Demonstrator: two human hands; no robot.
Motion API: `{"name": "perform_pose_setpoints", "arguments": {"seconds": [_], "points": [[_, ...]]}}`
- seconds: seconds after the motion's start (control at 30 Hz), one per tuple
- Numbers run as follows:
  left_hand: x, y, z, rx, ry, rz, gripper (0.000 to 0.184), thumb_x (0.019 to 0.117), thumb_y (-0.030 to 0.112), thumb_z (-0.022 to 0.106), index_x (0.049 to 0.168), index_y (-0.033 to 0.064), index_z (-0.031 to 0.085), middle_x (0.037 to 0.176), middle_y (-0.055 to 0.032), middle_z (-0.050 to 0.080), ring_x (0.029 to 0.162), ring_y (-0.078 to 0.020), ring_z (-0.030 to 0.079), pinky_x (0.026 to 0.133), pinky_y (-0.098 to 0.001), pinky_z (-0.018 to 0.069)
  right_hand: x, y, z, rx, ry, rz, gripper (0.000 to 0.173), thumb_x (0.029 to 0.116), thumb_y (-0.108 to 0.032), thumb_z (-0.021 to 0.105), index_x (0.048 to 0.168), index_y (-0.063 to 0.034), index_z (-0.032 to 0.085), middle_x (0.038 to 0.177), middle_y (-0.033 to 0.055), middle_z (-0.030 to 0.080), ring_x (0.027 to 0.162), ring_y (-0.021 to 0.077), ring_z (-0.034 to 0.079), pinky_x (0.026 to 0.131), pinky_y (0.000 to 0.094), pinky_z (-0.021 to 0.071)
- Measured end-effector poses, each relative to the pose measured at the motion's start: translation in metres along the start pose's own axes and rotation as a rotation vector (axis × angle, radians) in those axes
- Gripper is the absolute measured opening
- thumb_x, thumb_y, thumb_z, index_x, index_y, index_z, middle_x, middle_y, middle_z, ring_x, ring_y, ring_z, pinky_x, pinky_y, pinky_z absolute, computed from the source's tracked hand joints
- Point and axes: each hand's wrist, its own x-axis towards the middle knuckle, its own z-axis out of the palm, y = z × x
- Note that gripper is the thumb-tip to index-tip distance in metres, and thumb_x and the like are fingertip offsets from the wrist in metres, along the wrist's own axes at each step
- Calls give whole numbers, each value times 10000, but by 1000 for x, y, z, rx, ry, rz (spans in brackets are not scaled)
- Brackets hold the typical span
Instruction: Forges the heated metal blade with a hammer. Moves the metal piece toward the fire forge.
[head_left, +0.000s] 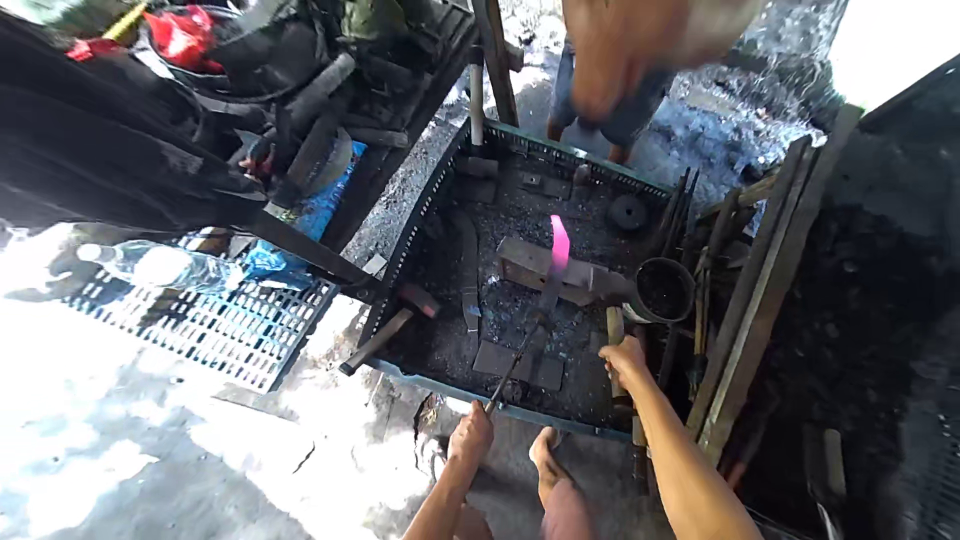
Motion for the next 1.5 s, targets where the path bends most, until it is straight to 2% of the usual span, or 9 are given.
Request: {"name": "perform_pose_setpoints", "arguments": {"seconds": [0.27,0.47,0.63,0.77,0.93,1.1,1.2,1.33,1.5], "points": [[-12,-13,-33,-9,-34,164,485,997,215,537,1446,56,446,1219,-233,687,1091,-418,705,870,-616,579,-203,13,-87,303,-70,-111,265,860,17,721,1069,27,558,653,97,575,446,178,552,423,334,535],[-9,-17,-48,-61,9,362,563,1090,442,416,1563,140,365,1251,-231,687,1127,-438,691,923,-636,555,-359,-62,-155,434,52,-652,372,884,-141,637,1226,-34,537,733,47,615,547,164,610,513,346,582],[-17,-9,-37,-27,9,213,548,1020,315,551,1485,68,397,1244,-209,688,1116,-385,707,899,-580,586,-402,-125,-181,302,382,-793,337,912,-104,680,1220,-101,544,733,20,587,486,143,576,455,327,566],[-16,-2,-35,2,2,138,619,926,185,638,1478,61,385,1221,-204,693,1097,-365,717,875,-552,600,-397,-160,-194,293,408,-971,386,870,-122,703,1216,-136,532,747,-15,600,483,126,586,440,316,568],[-14,-4,-31,25,-19,97,532,1010,229,541,1487,59,379,1191,-206,701,1067,-384,722,861,-560,600,-312,-189,-173,288,381,-1149,376,899,-156,704,1206,-96,495,727,-13,604,492,160,614,434,355,590],[0,-1,-22,39,-9,19,435,1035,264,500,1435,102,448,1095,-189,724,1002,-379,735,819,-570,599,-97,-112,-23,139,181,-655,331,887,-166,697,1177,-39,601,767,116,659,575,251,650,542,472,590],[-4,0,-31,88,-9,32,431,1036,281,511,1416,84,464,1080,-190,720,1020,-378,726,854,-559,590,-1,-52,64,208,-132,-206,314,884,-62,672,1166,-11,544,693,96,579,500,189,581,464,345,536],[-23,5,-55,70,-29,59,449,1025,252,510,1437,83,452,1116,-214,715,1036,-414,718,852,-609,578,-90,-85,16,328,-183,-166,266,867,-2,669,1097,-13,534,617,80,555,451,170,561,421,318,522],[-6,-4,-44,55,-11,119,490,1018,210,512,1468,54,394,1178,-213,697,1054,-382,726,846,-569,599,-229,-121,-96,94,79,-583,379,900,-116,687,1246,-35,558,749,83,630,542,191,615,518,381,576]]}}
